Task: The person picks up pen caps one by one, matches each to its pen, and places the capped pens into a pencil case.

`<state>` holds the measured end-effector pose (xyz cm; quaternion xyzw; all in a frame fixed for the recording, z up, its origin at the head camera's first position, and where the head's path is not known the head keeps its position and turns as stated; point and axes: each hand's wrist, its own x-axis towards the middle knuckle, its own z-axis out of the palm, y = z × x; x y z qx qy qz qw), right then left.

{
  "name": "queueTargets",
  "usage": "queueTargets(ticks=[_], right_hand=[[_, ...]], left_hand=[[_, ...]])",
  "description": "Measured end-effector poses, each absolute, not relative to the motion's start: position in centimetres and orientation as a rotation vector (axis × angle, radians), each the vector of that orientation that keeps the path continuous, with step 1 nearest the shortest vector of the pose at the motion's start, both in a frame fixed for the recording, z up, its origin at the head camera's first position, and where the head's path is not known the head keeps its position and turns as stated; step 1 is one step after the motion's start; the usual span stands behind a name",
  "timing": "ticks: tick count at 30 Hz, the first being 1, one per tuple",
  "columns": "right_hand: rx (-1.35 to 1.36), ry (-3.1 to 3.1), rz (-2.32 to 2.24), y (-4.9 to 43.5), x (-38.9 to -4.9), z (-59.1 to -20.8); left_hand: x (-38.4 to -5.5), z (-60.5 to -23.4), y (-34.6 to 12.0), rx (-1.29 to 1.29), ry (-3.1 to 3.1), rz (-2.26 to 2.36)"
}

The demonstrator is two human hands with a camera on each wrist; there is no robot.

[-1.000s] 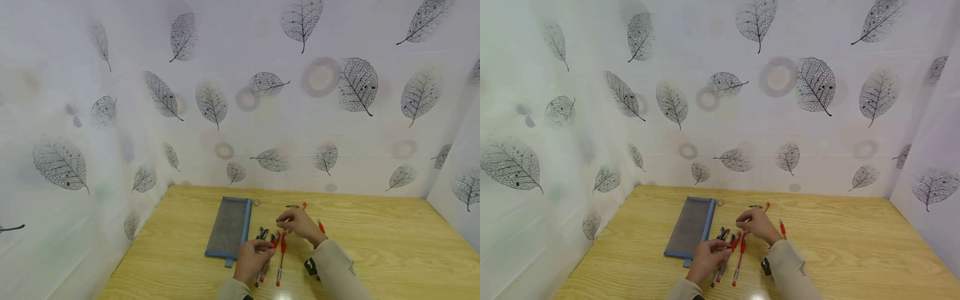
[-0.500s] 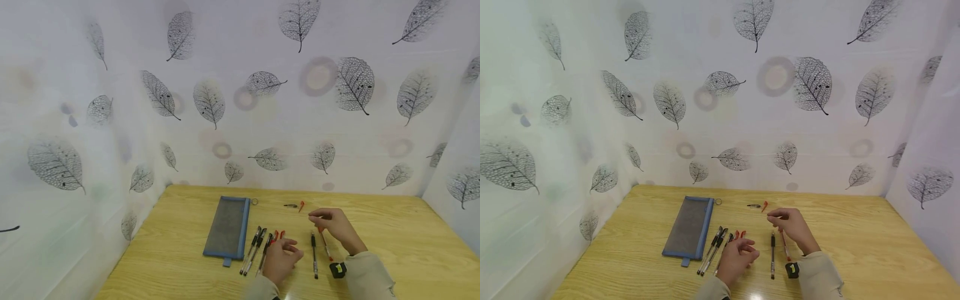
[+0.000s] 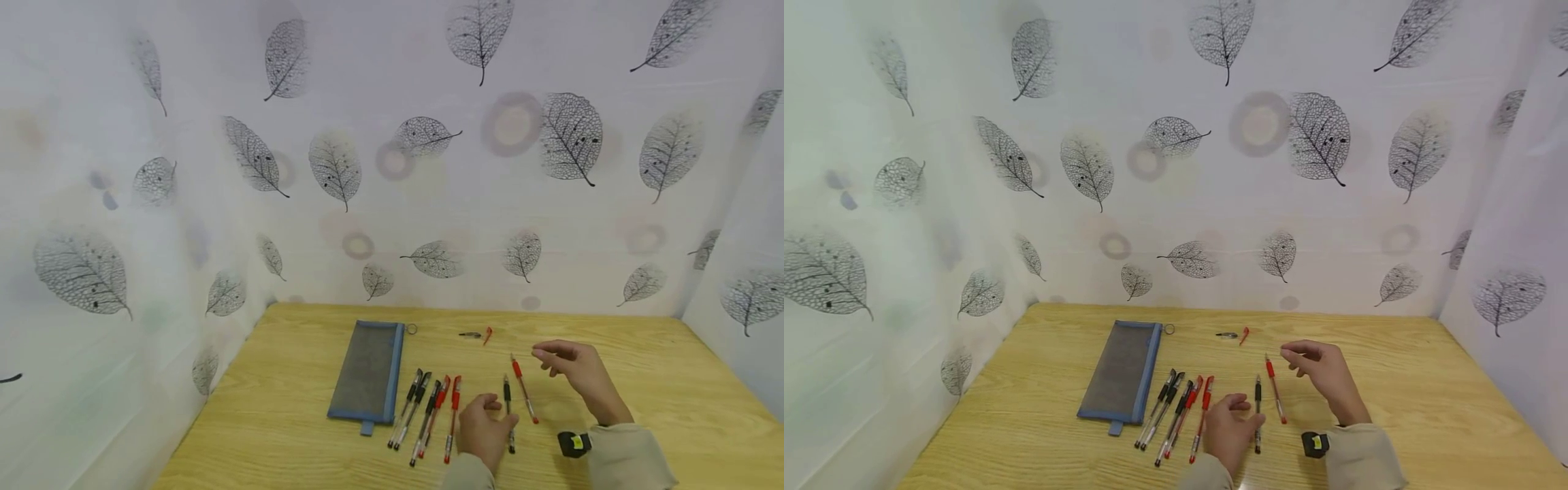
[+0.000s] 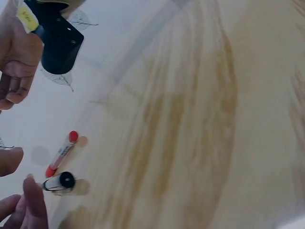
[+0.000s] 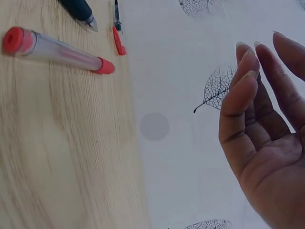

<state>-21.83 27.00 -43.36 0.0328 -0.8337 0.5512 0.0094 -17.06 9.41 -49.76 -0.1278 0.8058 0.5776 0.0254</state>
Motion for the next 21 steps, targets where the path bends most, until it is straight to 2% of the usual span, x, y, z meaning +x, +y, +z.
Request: queueTargets(ticks=[6,21], right_hand=[[0.067,-2.57,1.762,27.8,-21.6,-43.3],[0.08,-2.526,1.822,28.3,-21.3,-43.2]], left_hand=[[-16.9,-49.8,10.5,-0.49,2.554,1.779],[-17.6,-49.4,11.4,-0.43,2.754,1.499]])
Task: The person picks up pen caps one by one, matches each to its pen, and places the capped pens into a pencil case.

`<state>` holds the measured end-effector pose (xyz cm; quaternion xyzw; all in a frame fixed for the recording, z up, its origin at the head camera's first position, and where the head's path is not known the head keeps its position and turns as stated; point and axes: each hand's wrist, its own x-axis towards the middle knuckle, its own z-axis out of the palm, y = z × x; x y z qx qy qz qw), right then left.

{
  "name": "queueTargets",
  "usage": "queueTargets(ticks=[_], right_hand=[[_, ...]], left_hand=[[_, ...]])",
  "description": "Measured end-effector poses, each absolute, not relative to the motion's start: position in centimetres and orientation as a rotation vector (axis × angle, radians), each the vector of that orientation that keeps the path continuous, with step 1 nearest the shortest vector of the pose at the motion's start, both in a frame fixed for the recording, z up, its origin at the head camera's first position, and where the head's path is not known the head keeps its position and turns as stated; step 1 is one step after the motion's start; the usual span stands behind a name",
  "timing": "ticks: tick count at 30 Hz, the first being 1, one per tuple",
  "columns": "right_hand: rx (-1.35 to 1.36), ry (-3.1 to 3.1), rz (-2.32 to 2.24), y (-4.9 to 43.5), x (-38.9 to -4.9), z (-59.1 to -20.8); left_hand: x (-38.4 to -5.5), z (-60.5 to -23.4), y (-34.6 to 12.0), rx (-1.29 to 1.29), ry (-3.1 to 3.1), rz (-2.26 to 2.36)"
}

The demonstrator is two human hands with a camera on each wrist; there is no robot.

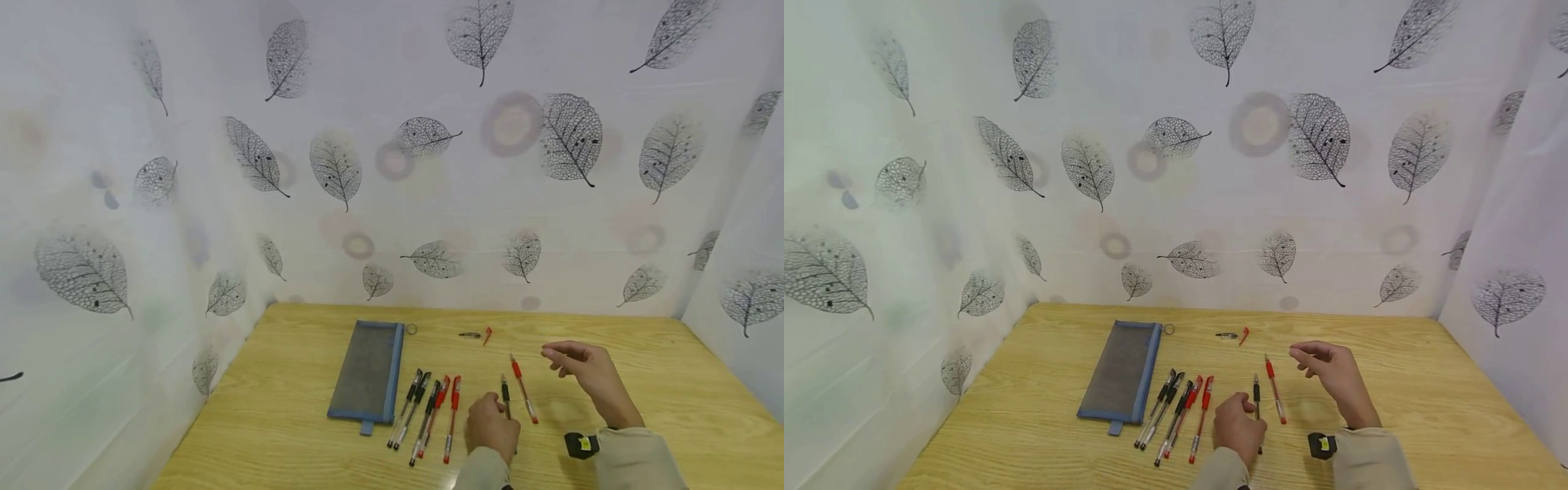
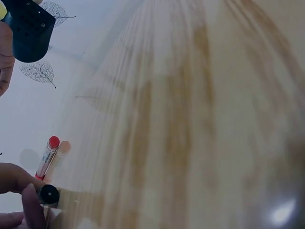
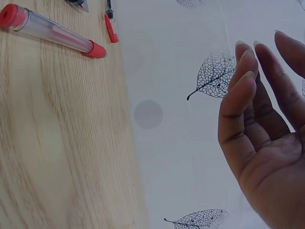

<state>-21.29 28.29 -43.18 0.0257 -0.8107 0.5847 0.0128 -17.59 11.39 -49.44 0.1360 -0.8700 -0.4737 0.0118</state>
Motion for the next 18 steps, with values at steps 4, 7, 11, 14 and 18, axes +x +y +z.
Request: queueTargets(ticks=[4,7,11,14,18], right_hand=[[0.07,-2.535,1.818,28.4,-21.35,-43.27],[0.065,-2.536,1.819,28.47,-21.42,-43.35],[0.068,-2.54,1.814,28.52,-21.5,-43.39],[0.065,-2.542,1.818,28.51,-21.53,-43.39],[0.062,-2.538,1.831,28.46,-21.58,-43.46]], left_hand=[[-17.54,-49.18,11.29,0.437,-2.694,-1.48],[-17.63,-49.13,11.17,0.435,-2.703,-1.485],[-17.78,-49.16,10.97,0.397,-2.722,-1.481],[-17.87,-49.19,10.92,0.379,-2.74,-1.473],[-17.92,-49.23,10.86,0.38,-2.751,-1.485]])
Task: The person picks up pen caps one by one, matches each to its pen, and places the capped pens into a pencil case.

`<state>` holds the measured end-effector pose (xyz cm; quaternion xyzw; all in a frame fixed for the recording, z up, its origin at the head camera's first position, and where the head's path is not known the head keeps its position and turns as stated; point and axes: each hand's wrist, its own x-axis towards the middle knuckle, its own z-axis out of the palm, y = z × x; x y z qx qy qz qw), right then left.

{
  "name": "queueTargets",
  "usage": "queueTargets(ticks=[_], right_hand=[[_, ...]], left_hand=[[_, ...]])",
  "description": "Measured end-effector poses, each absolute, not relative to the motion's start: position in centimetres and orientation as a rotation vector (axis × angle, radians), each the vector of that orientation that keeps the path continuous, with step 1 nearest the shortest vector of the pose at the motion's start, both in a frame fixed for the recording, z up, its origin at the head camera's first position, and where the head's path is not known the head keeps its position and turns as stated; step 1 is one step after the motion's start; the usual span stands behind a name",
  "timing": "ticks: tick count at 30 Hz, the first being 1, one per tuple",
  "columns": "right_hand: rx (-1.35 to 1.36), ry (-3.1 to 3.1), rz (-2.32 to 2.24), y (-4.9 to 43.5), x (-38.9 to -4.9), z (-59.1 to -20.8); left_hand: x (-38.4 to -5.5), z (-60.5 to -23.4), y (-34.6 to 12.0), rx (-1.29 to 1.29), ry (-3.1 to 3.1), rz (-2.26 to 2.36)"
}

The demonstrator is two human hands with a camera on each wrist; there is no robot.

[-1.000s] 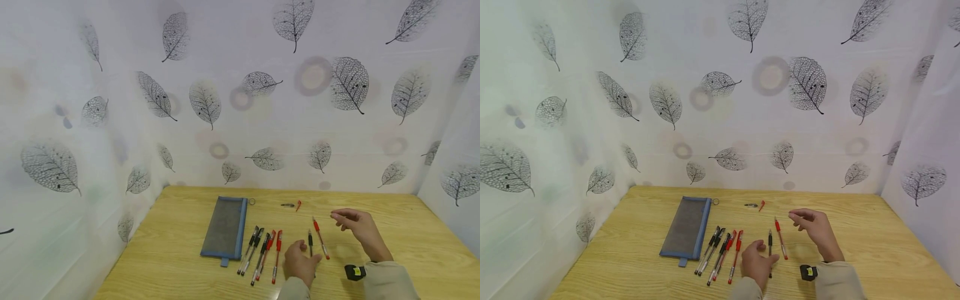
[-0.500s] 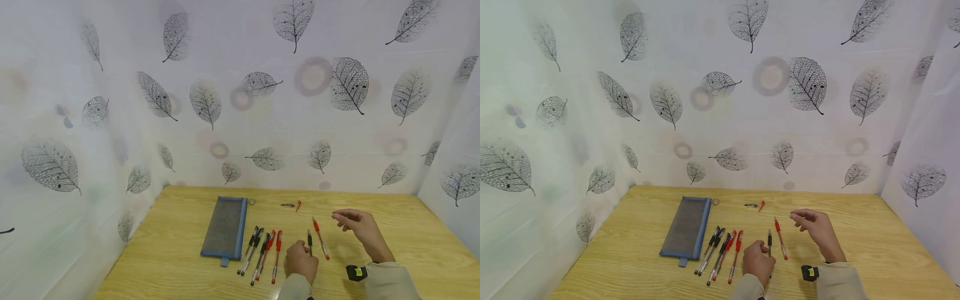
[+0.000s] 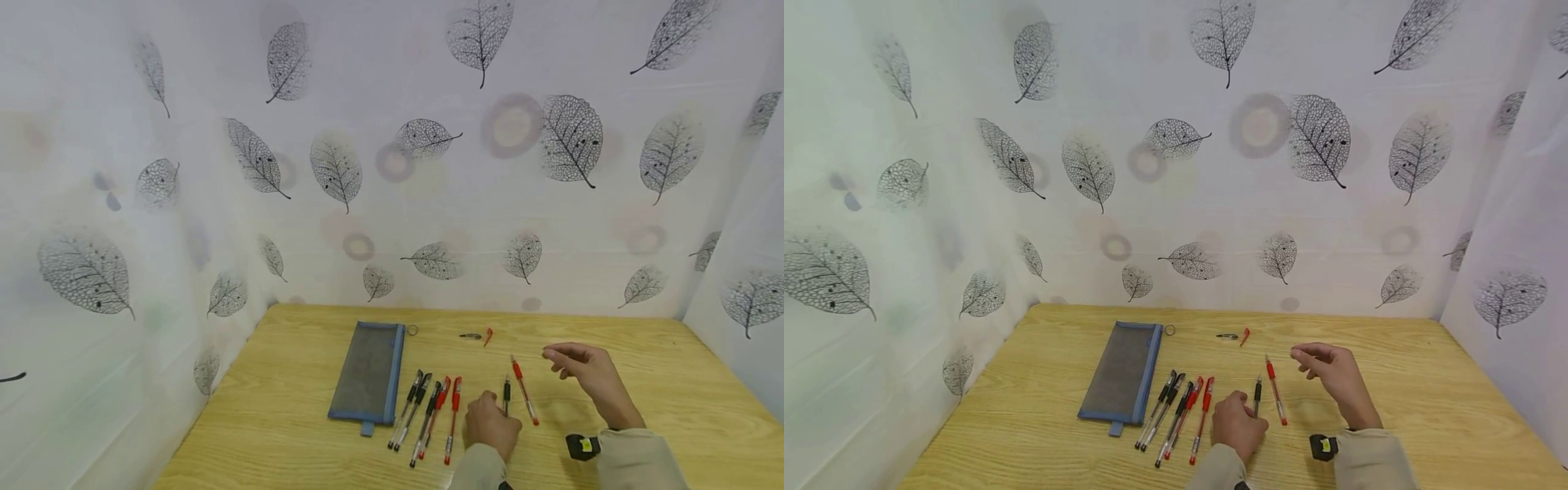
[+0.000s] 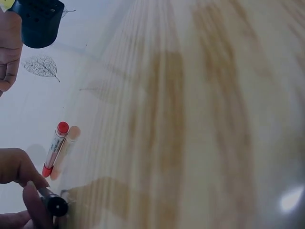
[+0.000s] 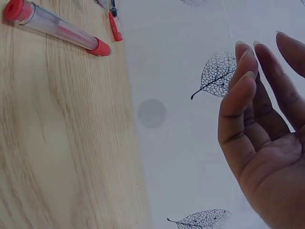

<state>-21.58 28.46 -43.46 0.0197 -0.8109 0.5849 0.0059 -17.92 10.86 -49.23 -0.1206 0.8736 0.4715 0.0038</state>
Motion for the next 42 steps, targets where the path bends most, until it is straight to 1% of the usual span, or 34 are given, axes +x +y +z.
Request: queueTargets(ticks=[9,19,25,30,42], right_hand=[[0.087,-2.576,1.745,28.0,-22.2,-43.9],[0.152,-2.665,1.637,27.0,-23.9,-44.4],[0.215,-2.69,1.647,26.1,-25.7,-44.9],[0.296,-2.719,1.619,25.4,-27.3,-45.4],[0.473,-2.842,1.277,22.7,-30.6,-46.5]], left_hand=[[-18.0,-49.4,10.2,-0.356,2.676,1.506],[-18.1,-49.1,9.2,-0.313,2.607,1.594],[-17.9,-48.4,8.3,-0.23,2.49,1.751],[-17.7,-47.9,7.6,-0.219,2.447,1.83],[-16.8,-47.0,4.6,-0.19,2.486,1.82]])
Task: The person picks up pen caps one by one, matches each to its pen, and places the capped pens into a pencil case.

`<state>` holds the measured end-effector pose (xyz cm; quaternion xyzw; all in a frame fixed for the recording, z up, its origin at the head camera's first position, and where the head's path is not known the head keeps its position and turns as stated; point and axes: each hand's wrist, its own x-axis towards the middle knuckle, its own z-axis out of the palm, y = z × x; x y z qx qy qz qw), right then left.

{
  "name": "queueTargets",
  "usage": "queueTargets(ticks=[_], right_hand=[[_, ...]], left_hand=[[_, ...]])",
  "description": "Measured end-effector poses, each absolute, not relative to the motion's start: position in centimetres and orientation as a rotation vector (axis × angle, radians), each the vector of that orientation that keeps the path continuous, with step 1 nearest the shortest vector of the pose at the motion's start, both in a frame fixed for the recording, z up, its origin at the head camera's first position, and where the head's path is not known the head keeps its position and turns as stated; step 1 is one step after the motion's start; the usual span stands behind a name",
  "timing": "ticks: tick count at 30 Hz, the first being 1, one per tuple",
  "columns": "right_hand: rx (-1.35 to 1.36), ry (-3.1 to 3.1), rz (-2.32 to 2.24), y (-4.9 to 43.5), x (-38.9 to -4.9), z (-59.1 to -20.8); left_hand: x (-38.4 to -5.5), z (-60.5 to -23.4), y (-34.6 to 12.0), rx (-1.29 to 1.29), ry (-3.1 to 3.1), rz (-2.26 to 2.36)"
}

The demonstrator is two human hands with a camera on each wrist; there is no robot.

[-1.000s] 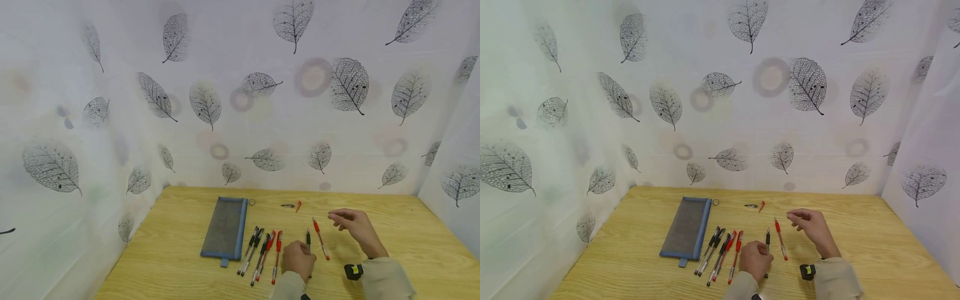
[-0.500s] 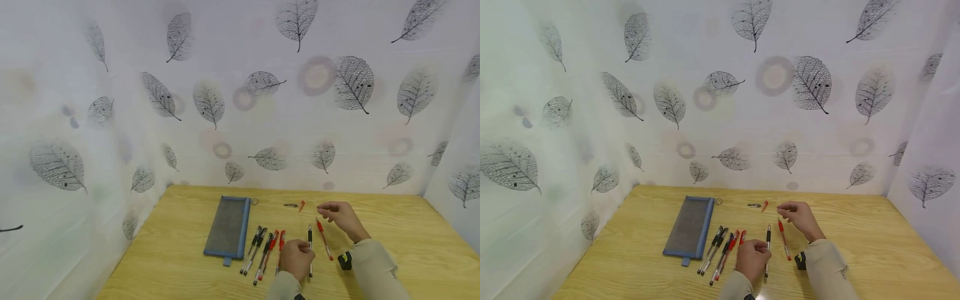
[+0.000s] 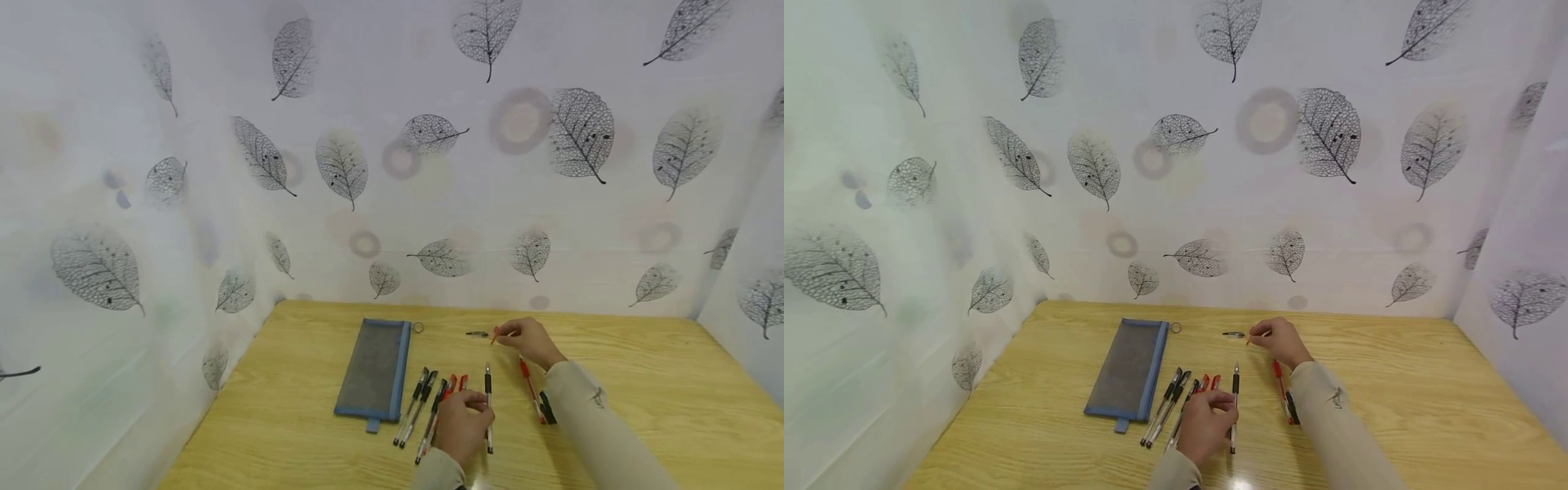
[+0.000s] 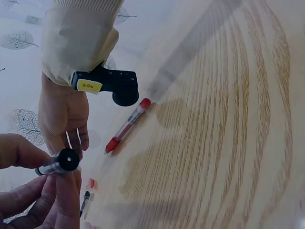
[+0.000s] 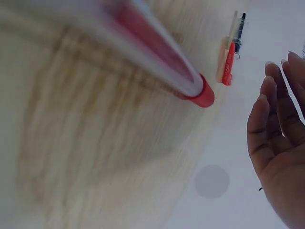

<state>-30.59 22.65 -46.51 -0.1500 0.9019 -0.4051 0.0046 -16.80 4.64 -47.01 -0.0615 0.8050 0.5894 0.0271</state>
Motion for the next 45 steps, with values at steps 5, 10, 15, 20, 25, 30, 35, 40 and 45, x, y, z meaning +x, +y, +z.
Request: queueTargets(ticks=[5,10,15,20,25,30,35,40,45], right_hand=[[-0.485,2.824,-1.214,21.3,-31.5,-46.4],[-0.486,2.84,-1.137,20.3,-32.3,-46.4],[-0.448,2.881,-1.029,19.4,-32.9,-47.2],[-0.433,2.947,-0.926,18.4,-33.0,-47.6],[-0.449,3.012,-0.788,18.0,-33.4,-47.6],[-0.418,3.029,-0.697,18.1,-34.2,-48.3],[-0.397,3.033,-0.691,17.9,-33.8,-47.9],[-0.359,3.047,-0.665,17.7,-33.5,-47.7],[-0.335,3.027,-0.669,17.5,-33.5,-47.6]], left_hand=[[-16.5,-46.6,3.6,-0.202,2.407,1.872],[-16.2,-46.1,3.0,-0.225,2.361,1.89],[-15.9,-46.0,2.8,-0.253,2.358,1.852],[-15.9,-46.2,2.8,-0.26,2.376,1.832],[-15.9,-46.3,2.8,-0.253,2.375,1.844],[-15.9,-46.3,2.7,-0.253,2.359,1.838],[-15.9,-46.3,2.6,-0.249,2.362,1.821],[-16.0,-46.4,2.6,-0.245,2.383,1.788],[-16.1,-46.4,2.5,-0.247,2.382,1.788]])
